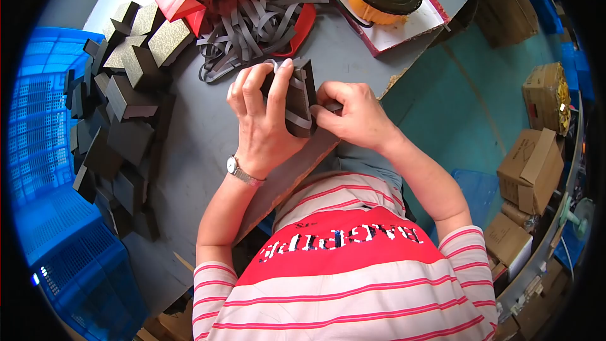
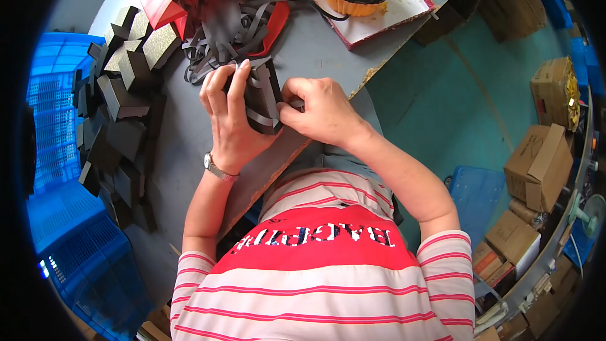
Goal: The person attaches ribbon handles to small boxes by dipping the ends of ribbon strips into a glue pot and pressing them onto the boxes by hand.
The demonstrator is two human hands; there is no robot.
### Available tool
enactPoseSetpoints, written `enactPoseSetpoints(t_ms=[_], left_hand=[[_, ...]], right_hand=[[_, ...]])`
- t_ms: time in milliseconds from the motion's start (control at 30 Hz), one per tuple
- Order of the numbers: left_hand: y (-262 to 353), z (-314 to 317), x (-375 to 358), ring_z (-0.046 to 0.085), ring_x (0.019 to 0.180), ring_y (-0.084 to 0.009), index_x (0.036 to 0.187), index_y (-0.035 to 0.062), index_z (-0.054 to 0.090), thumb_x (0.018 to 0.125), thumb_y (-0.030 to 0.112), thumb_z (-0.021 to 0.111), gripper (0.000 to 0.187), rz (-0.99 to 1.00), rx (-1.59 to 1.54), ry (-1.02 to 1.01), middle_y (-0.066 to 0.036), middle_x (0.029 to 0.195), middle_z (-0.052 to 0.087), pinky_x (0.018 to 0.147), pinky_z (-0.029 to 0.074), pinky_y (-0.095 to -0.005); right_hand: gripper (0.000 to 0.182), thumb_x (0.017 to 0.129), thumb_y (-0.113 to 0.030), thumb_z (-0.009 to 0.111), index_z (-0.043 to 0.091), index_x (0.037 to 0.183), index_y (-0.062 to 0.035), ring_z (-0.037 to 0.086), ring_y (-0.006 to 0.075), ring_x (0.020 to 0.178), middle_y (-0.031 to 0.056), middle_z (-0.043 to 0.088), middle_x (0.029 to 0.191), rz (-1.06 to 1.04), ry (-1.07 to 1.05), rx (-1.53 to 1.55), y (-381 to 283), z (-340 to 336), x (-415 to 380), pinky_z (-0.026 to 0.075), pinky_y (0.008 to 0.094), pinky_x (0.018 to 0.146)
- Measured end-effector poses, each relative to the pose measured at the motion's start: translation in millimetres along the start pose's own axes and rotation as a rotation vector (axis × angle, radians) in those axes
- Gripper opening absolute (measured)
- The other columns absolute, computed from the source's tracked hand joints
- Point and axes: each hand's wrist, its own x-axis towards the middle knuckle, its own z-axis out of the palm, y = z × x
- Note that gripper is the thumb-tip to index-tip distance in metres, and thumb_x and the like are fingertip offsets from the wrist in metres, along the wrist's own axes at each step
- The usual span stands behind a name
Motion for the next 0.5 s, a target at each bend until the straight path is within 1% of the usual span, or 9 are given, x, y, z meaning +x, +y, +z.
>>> enactPoseSetpoints(t_ms=[67,100,167,200,300,367,400,467,500], left_hand=[[-3,-3,2,0.04,0.125,-0.0369,0.142,0.0084,0.046,0.054,0.017,0.084,0.096,0.003,-0.043,0.028,-0.016,0.132,0.043,0.106,0.031,-0.0474],[-4,-4,3,0.04,0.125,-0.0373,0.142,0.0072,0.046,0.053,0.018,0.085,0.098,0.002,-0.061,0.033,-0.017,0.132,0.043,0.106,0.031,-0.0479],[-7,-7,4,0.04,0.124,-0.0381,0.141,0.0048,0.045,0.049,0.02,0.088,0.103,-0.002,-0.084,0.03,-0.018,0.132,0.043,0.106,0.032,-0.0489],[-8,-8,5,0.04,0.124,-0.0382,0.141,0.0045,0.046,0.048,0.02,0.088,0.103,-0.01,-0.083,0.024,-0.018,0.132,0.043,0.106,0.033,-0.0489],[-10,-6,6,0.04,0.124,-0.0375,0.141,0.0042,0.044,0.045,0.018,0.088,0.106,-0.022,-0.093,0.028,-0.018,0.131,0.044,0.105,0.032,-0.0491],[-9,-5,7,0.041,0.124,-0.037,0.142,0.0041,0.043,0.044,0.018,0.088,0.109,-0.02,-0.1,0.025,-0.018,0.131,0.044,0.106,0.032,-0.0486],[-8,-4,7,0.041,0.124,-0.037,0.142,0.0041,0.043,0.044,0.018,0.088,0.109,-0.012,-0.106,0.028,-0.018,0.131,0.044,0.106,0.032,-0.0486],[-4,-2,8,0.041,0.123,-0.0373,0.142,0.0043,0.043,0.044,0.017,0.088,0.109,-0.04,-0.106,-0.015,-0.018,0.131,0.044,0.106,0.032,-0.0483],[-1,0,10,0.041,0.123,-0.0378,0.142,0.0046,0.043,0.045,0.017,0.088,0.107,-0.035,-0.119,-0.017,-0.018,0.131,0.044,0.106,0.033,-0.0486]], right_hand=[[0.013,0.087,-0.01,0.067,0.065,0.084,0.0023,0.055,0.0088,0.062,0.0033,0.064,0.069,0.052,-0.177,0.203,3,-20,-2,0.045,0.0262,0.058],[0.02,0.089,-0.018,0.069,0.068,0.088,0.0019,0.054,0.0069,0.064,0.0045,0.063,0.069,0.062,-0.246,0.183,12,-32,-4,0.046,0.0266,0.06],[0.016,0.09,-0.016,0.068,0.068,0.088,0.0001,0.052,0.0061,0.064,0.0004,0.062,0.07,0.12,-0.233,0.243,25,-54,-11,0.044,0.0254,0.059],[0.013,0.09,-0.014,0.069,0.069,0.089,-0.0014,0.052,0.004,0.066,-0.0025,0.063,0.073,0.171,-0.201,0.25,37,-66,-16,0.042,0.0229,0.059],[0.011,0.091,-0.013,0.07,0.07,0.089,-0.0019,0.052,0.0038,0.068,-0.001,0.062,0.073,0.243,0.014,0.328,63,-95,-30,0.041,0.0206,0.06],[0.011,0.092,-0.014,0.07,0.07,0.09,-0.0032,0.052,0.0047,0.067,0.0003,0.063,0.074,0.187,0.186,0.506,76,-106,-38,0.041,0.0216,0.059],[0.012,0.091,-0.015,0.072,0.07,0.093,-0.0039,0.057,0.007,0.07,0.0023,0.066,0.078,0.15,0.244,0.638,81,-109,-40,0.046,0.0225,0.063],[0.013,0.09,-0.015,0.074,0.07,0.096,-0.004,0.064,0.0117,0.078,0.0063,0.07,0.088,0.128,0.416,0.878,82,-104,-37,0.054,0.0262,0.074],[0.012,0.09,-0.013,0.074,0.07,0.096,-0.0042,0.069,0.0174,0.089,0.0103,0.072,0.098,0.091,0.412,1.049,83,-103,-33,0.057,0.0328,0.087]])
